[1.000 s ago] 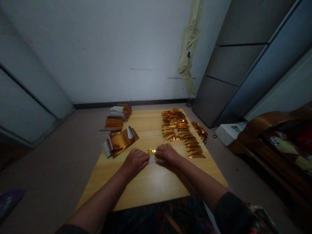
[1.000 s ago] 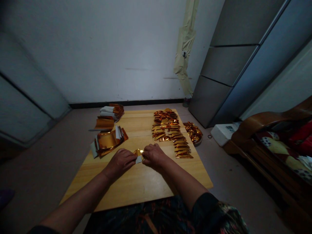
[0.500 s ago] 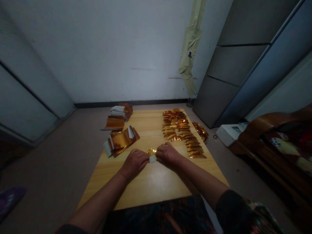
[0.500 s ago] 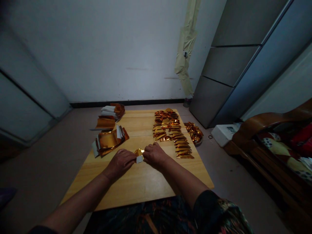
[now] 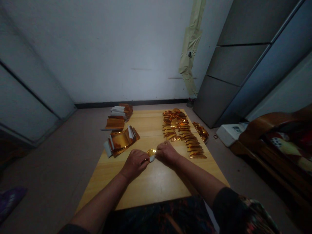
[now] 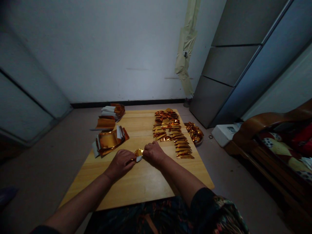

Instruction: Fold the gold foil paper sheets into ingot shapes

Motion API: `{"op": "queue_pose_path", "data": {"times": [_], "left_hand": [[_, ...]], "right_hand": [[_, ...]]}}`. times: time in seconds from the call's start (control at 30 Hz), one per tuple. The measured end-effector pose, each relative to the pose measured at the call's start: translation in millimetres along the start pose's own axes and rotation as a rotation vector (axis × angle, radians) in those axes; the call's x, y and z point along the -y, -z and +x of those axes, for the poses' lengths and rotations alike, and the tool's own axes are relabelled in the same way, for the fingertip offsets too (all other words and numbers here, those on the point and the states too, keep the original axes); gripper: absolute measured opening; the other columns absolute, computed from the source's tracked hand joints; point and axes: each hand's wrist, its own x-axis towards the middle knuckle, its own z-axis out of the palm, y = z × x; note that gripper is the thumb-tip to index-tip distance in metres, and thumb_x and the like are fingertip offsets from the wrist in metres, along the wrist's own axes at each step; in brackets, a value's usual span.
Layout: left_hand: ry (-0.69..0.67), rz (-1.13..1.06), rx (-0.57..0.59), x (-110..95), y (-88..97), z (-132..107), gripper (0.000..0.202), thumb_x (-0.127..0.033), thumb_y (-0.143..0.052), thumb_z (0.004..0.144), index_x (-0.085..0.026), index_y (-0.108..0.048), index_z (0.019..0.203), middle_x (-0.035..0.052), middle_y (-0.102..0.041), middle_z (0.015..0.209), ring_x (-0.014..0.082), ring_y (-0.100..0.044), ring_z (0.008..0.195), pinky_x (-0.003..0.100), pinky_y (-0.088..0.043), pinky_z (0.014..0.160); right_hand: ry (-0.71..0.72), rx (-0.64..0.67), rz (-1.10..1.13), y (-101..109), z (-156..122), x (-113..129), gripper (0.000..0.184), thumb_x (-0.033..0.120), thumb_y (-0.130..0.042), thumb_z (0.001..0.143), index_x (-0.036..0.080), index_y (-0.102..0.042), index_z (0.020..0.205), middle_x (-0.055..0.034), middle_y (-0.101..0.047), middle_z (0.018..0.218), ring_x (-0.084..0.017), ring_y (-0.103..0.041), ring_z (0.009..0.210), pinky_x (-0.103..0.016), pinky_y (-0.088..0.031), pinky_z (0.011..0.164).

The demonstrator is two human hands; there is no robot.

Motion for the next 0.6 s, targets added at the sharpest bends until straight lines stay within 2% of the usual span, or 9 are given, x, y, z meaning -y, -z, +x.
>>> {"op": "queue_pose_path", "data": {"times": [0.2, 0.33, 0.43, 0.6], "left_hand": [[0.024, 0.025, -0.048, 0.3, -5.1, -0.2, 0.017, -0.017, -0.051, 0.086, -0.022, -0.068, 0.089, 0.0026, -0.072, 0.084, 0.0177, -0.062, 0.081, 0.037, -0.04, 0.081], [0.136, 0.003, -0.094, 0.0, -9.7, 2.2, 0.018, -0.022, -0.051, 0.087, -0.021, -0.069, 0.084, 0.0038, -0.071, 0.081, 0.0183, -0.062, 0.079, 0.035, -0.042, 0.075], [0.216, -0.023, -0.118, -0.3, -13.1, 4.0, 0.017, -0.024, -0.051, 0.086, -0.021, -0.067, 0.079, 0.0038, -0.069, 0.08, 0.0187, -0.06, 0.079, 0.034, -0.043, 0.073], [0.245, -0.063, -0.161, 3.9, -17.9, 5.5, 0.018, -0.024, -0.05, 0.086, -0.02, -0.062, 0.073, 0.0038, -0.064, 0.078, 0.0187, -0.057, 0.08, 0.033, -0.045, 0.074]], "right_hand": [[-0.06, 0.012, 0.063, 4.7, -2.5, 1.5, 0.027, 0.036, -0.055, 0.093, 0.02, -0.068, 0.075, -0.0015, -0.06, 0.08, -0.014, -0.046, 0.076, -0.032, -0.023, 0.075], [-0.094, 0.015, 0.121, 3.8, -9.9, 3.7, 0.019, 0.035, -0.056, 0.092, 0.023, -0.07, 0.087, -0.0019, -0.062, 0.087, -0.017, -0.048, 0.084, -0.032, -0.025, 0.078], [-0.181, 0.0, 0.145, -2.6, -11.5, 6.6, 0.016, 0.028, -0.054, 0.093, 0.022, -0.069, 0.089, -0.0028, -0.064, 0.09, -0.018, -0.048, 0.088, -0.032, -0.025, 0.08], [-0.361, -0.028, 0.185, -12.1, -4.2, 13.0, 0.018, 0.024, -0.054, 0.093, 0.018, -0.067, 0.083, -0.0028, -0.064, 0.087, -0.016, -0.049, 0.085, -0.03, -0.026, 0.079]]}}
